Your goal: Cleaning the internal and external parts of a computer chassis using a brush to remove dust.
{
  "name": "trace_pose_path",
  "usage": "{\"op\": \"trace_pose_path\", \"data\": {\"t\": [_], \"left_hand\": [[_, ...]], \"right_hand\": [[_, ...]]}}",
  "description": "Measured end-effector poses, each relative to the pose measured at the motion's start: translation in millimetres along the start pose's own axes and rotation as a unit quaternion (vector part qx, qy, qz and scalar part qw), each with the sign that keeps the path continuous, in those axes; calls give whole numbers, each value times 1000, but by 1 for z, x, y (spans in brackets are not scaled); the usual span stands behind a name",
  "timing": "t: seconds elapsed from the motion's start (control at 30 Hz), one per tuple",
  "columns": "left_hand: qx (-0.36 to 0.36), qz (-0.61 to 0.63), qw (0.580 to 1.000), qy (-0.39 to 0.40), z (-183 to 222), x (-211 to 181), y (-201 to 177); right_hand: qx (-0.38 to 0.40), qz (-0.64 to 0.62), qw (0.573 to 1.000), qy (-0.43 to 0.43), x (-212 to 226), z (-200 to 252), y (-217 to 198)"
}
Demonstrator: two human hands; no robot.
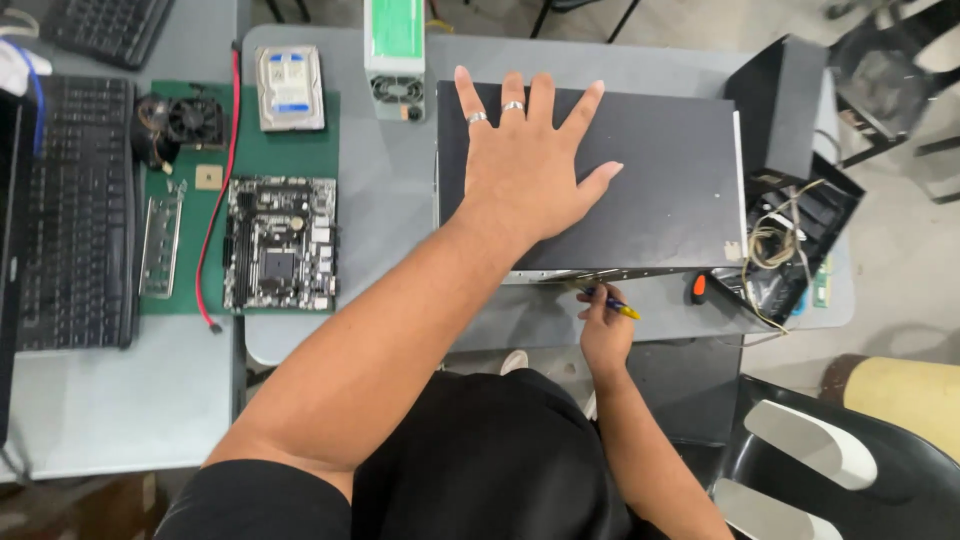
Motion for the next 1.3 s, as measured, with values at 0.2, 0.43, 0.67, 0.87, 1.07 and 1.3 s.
{"op": "trace_pose_path", "data": {"t": [0.2, 0.43, 0.67, 0.87, 1.07, 1.3], "left_hand": [[-24, -12, 1000, -16, 15, -3, -6], [-39, -27, 998, -52, 24, -6, -9], [-56, -38, 995, -67, 23, -6, -9], [-23, -28, 991, -127, 18, -4, -5], [-35, -38, 988, -144, 20, -4, -10], [-7, -20, 993, -115, 16, -4, -9]], "right_hand": [[111, 34, 993, 37, 2, 7, 24], [25, 80, 996, 24, -24, 3, 15], [84, 0, 994, 67, -17, -1, 24], [173, 8, 983, 62, 12, 13, 35], [94, -23, 994, 44, 16, 0, 6], [278, -42, 959, 24, -4, 2, 27]]}}
Point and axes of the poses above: each hand's wrist, its own z-axis away from the middle knuckle, its own y-axis out of the palm, x = y × z, the point moved 9 cm from there along -z, towards the middle knuckle, and after that the axes turned 2 degrees about -y, right-handed, at the moved point
